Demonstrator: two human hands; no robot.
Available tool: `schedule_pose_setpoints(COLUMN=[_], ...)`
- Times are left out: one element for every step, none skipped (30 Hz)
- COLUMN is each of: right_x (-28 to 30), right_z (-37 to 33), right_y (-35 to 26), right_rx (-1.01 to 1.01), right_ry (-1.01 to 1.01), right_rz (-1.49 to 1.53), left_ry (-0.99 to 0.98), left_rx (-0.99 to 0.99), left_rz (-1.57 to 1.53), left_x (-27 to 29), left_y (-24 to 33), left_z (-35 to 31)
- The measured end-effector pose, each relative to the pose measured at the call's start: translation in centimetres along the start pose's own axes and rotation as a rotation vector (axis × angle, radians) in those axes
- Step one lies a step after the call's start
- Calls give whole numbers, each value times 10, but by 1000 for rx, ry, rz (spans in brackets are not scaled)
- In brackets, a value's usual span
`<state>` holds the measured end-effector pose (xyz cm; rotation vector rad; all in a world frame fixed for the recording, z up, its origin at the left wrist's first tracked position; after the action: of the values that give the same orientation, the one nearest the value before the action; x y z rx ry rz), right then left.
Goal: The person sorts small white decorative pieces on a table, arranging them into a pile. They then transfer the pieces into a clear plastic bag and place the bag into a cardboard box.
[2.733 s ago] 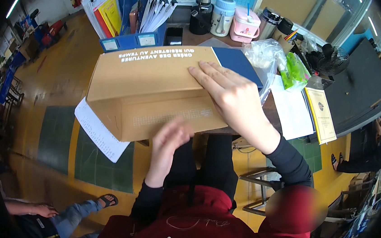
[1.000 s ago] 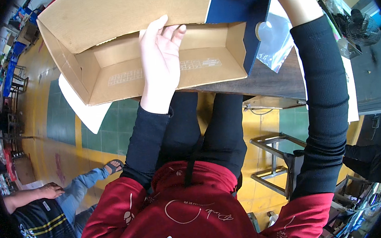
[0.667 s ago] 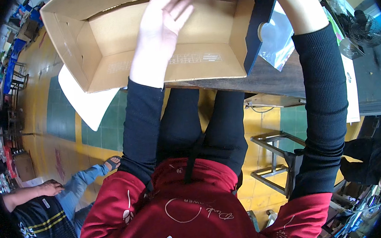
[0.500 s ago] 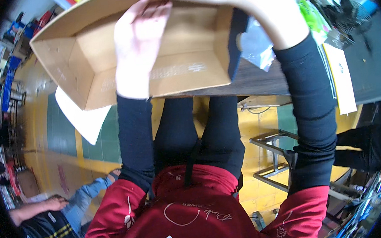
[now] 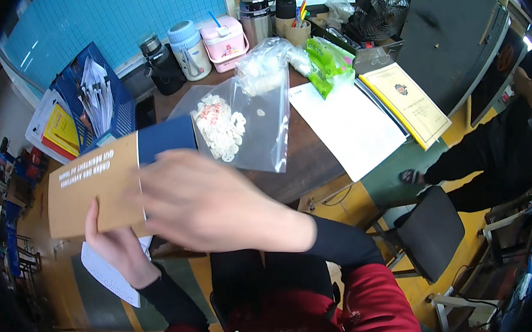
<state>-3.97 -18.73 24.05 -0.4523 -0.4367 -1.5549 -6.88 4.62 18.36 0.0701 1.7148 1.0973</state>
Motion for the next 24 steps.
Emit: schedule_pose_setpoints(right_x=[20,45,65,81,93,98,93,81,69,60,45,32,22,14,9,1,0,-1,-1,1,0,8,15,17], right_z=[-20,-42,-69,-98,-118,-145,-169,-180,-196,-199,-202,-200,-204,-204,-200,-198,-193,-190,-191,-192,-199,-206,-213,-218], right_y=[17,31,50,71,100,129,155,171,187,197,205,208,217,224,227,230,230,229,228,223,221,209,193,177], right_rx=[-189,-275,-447,-633,-654,-867,-1053,-928,-966,-800,-704,-573,-626,-628,-566,-543,-460,-397,-400,-384,-504,-507,-511,-556], right_ry=[10,171,300,407,438,349,132,11,-147,-129,-134,-138,-222,-304,-340,-386,-362,-335,-359,-324,-387,-380,-370,-372], right_rz=[-54,-177,-221,-292,-430,-453,-497,-422,-363,-250,-146,-35,-21,-3,13,22,40,45,30,38,24,-22,-65,-122], left_ry=[-33,-62,-7,-97,-7,-78,-66,-52,-41,-38,53,-30,-27,-29,-33,-41,-55,-78,-109,-166,-240,-338,-456,-597], left_rx=[-23,-45,-55,-84,-117,-113,-123,-131,-138,-136,-135,-125,-113,-101,-80,-52,-24,11,48,86,142,205,280,359], left_rz=[22,43,62,101,141,159,183,204,219,238,247,275,299,332,358,395,444,517,610,740,870,1008,1145,1286], left_x=[7,17,28,31,42,43,46,48,48,48,51,46,46,46,46,47,48,47,46,42,37,31,24,18], left_y=[8,16,22,28,34,37,41,45,48,51,53,54,54,54,54,54,53,54,54,55,53,51,48,45], left_z=[-8,-19,-25,-32,-34,-39,-41,-44,-47,-49,-50,-51,-52,-53,-53,-52,-52,-52,-50,-50,-48,-47,-47,-47])
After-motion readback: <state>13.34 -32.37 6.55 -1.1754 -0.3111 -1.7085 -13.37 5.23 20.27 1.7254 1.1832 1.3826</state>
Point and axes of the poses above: each hand's wrist, its own z-axis towards the middle knuckle, its own x-axis out of the back of the hand, y = z × x, the point moved 5 cm from there along z, towards the middle knuckle, and after that the axes turned 11 degrees about x, right-handed, at the moved point
